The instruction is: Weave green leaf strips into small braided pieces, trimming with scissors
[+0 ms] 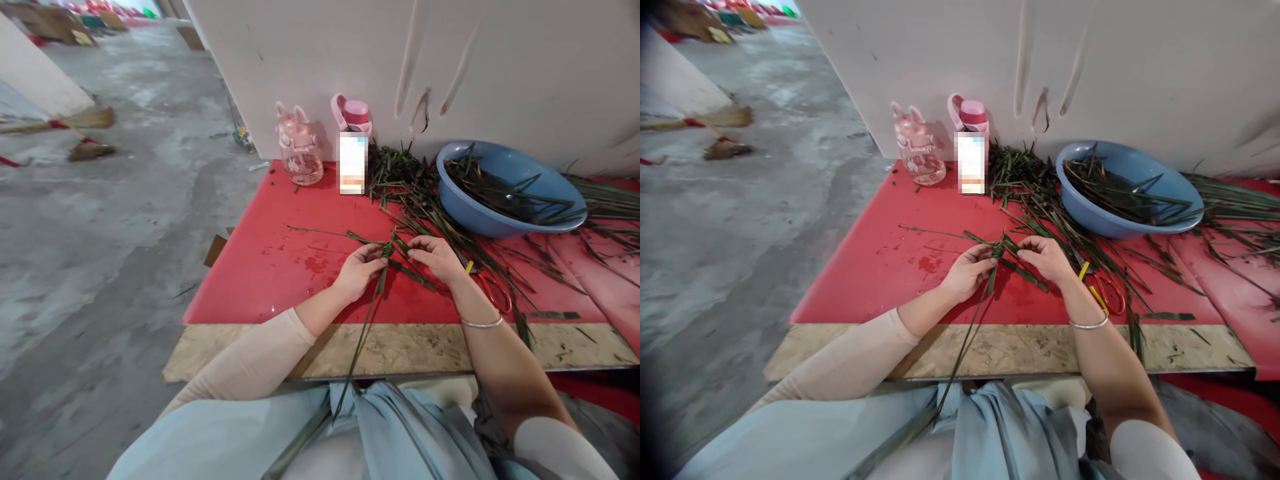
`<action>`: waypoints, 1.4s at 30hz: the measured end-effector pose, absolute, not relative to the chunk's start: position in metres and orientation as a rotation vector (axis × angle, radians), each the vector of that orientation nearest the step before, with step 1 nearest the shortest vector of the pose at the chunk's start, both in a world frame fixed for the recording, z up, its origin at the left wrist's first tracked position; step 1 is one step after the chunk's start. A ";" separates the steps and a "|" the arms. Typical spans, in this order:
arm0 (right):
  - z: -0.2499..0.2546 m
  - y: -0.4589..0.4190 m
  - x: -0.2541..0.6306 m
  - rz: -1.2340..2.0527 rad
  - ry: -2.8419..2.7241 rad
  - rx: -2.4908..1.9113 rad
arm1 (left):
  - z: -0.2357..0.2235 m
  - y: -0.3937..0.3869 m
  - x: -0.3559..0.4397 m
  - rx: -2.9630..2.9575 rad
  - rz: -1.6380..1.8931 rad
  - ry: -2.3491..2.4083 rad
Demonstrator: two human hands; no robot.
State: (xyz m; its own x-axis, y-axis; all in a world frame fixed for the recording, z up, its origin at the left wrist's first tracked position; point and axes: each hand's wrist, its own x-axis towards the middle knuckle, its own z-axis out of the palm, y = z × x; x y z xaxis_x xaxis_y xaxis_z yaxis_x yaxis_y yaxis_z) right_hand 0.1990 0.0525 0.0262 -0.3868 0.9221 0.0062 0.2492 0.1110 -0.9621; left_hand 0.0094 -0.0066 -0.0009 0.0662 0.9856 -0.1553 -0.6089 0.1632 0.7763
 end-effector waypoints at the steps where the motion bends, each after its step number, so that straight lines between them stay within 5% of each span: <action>1: 0.025 0.051 0.197 1.305 -1.748 -1.139 | -0.001 -0.007 0.010 0.621 1.314 0.786; 17: 0.022 0.046 0.182 1.333 -1.526 -1.061 | 0.001 -0.011 0.015 0.762 1.398 0.873; 34: 0.033 0.041 0.188 1.121 -1.929 -1.088 | 0.001 -0.013 0.014 0.861 1.368 0.881; 42: 0.018 0.033 0.165 1.241 -1.535 -1.016 | -0.001 -0.013 0.016 0.856 1.418 0.899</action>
